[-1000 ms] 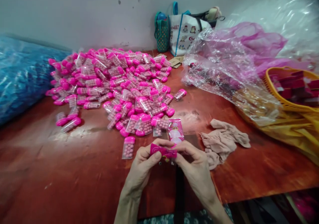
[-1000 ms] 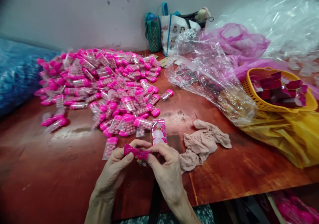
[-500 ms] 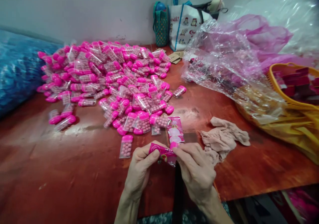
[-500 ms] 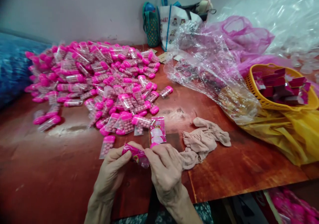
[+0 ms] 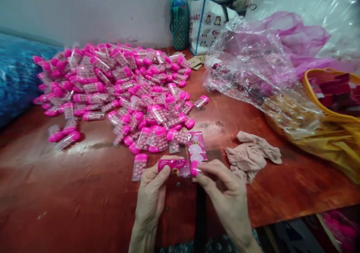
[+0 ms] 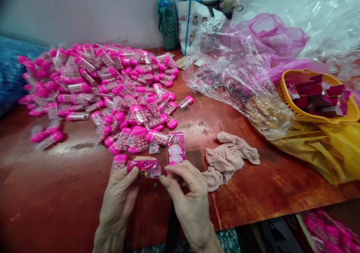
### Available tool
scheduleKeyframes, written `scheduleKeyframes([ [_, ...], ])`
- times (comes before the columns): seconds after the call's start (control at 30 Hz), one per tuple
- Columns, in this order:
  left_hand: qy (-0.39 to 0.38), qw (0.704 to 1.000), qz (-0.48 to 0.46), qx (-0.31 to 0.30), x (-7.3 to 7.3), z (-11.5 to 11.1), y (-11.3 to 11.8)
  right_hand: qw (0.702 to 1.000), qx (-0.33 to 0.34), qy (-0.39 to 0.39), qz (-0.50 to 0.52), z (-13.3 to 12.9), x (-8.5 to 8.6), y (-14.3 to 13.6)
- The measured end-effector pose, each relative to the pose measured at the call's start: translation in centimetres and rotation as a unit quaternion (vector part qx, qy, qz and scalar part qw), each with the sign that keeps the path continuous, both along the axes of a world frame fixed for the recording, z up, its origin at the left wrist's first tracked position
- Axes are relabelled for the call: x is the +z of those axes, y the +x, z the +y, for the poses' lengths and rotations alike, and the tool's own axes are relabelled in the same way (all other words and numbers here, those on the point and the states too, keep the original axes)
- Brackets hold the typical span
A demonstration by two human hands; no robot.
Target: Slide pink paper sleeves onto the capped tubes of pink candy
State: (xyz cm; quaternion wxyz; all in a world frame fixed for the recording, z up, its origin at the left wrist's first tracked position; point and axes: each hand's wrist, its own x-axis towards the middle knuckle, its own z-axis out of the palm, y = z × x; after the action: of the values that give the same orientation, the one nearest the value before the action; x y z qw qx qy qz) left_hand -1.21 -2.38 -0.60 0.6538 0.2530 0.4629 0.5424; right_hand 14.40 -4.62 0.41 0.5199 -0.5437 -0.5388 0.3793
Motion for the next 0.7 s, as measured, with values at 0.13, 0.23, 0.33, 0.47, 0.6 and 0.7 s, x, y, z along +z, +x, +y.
scheduleKeyframes([
  [0.13, 0.029, 0.998, -0.002, -0.053, 0.7, -0.3, 0.7, 1.000, 0.000, -0.005, -0.027, 0.1, -0.1, -1.6],
  [0.23, 0.051, 0.997, -0.002, -0.058, 0.6, -0.4, 1.0, 1.000, 0.001, 0.005, -0.027, 0.2, -0.1, -1.8],
  [0.33, 0.048, 0.997, -0.011, -0.053, 0.3, -0.3, 1.1, 0.999, 0.020, 0.022, -0.038, 0.2, -0.2, -1.9],
  [0.47, -0.035, 0.999, -0.006, -0.005, 0.0, 0.1, 0.9, 0.994, 0.028, 0.082, -0.061, -0.3, -0.3, -2.6],
  [0.6, -0.054, 0.998, -0.015, 0.021, 0.1, 0.3, 0.7, 0.988, 0.036, 0.128, -0.076, -0.6, -0.6, -2.8],
  [0.7, -0.065, 0.998, -0.017, 0.022, 0.3, 0.2, 0.9, 0.988, 0.024, 0.126, -0.081, -0.5, -0.6, -2.8],
])
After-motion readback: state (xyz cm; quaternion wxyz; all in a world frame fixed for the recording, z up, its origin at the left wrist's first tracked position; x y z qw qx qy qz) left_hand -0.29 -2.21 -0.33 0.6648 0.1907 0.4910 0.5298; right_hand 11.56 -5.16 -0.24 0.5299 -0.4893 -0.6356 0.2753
